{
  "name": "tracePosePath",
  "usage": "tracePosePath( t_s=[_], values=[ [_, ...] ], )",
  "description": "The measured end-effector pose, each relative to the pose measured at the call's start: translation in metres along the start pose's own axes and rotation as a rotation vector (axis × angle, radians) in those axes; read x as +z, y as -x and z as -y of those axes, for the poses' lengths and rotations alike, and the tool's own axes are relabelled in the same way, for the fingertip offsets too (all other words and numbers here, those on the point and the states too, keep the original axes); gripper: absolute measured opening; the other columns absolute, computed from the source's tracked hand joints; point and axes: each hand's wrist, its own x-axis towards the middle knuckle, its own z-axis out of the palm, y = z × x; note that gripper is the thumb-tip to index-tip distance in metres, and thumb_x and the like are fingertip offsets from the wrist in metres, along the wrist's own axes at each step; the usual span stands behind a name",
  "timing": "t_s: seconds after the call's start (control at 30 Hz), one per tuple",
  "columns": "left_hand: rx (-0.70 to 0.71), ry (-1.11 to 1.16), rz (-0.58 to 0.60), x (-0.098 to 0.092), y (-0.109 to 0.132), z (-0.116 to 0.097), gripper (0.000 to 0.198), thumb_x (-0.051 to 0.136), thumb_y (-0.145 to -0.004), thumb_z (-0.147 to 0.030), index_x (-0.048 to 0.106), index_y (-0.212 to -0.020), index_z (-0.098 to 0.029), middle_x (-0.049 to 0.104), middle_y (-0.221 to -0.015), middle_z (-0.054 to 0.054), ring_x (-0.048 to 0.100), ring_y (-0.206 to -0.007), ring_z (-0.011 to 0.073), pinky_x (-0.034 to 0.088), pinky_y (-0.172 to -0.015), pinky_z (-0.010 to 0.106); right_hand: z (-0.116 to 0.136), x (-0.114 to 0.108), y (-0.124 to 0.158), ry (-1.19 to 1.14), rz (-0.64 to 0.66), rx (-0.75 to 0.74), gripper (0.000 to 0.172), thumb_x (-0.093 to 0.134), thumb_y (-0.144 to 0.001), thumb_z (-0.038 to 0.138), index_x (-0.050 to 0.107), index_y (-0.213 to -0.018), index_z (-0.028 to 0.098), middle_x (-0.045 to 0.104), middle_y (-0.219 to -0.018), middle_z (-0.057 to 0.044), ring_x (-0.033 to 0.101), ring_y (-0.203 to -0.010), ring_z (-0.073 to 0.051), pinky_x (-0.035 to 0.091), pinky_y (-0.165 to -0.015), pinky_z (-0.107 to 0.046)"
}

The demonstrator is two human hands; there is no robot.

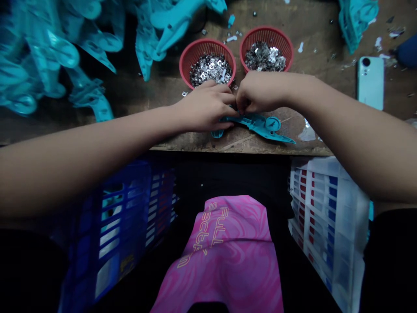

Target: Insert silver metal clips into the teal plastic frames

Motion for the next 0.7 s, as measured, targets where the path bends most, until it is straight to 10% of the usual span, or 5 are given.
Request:
tracePosePath(
  t_s=[0.7],
  values=[
    [-0.031, 0.036, 0.042, -0.003, 0.0, -0.001, 0.036, 0.084, -0.104, -0.033, 0.102, -0.136, -0.034, 0.094, -0.143, 0.014, 0.08, -0.145, 0.0441, 0.055, -0.119, 0.059, 0.004, -0.005, 0.0, 0.32, 0.042, -0.11, 0.023, 0.077, -0.115, 0.01, 0.1, -0.117, 0.01, 0.096, -0.109, -0.009, 0.08, -0.093, -0.02, 0.053, -0.092, -0.041]
  ],
)
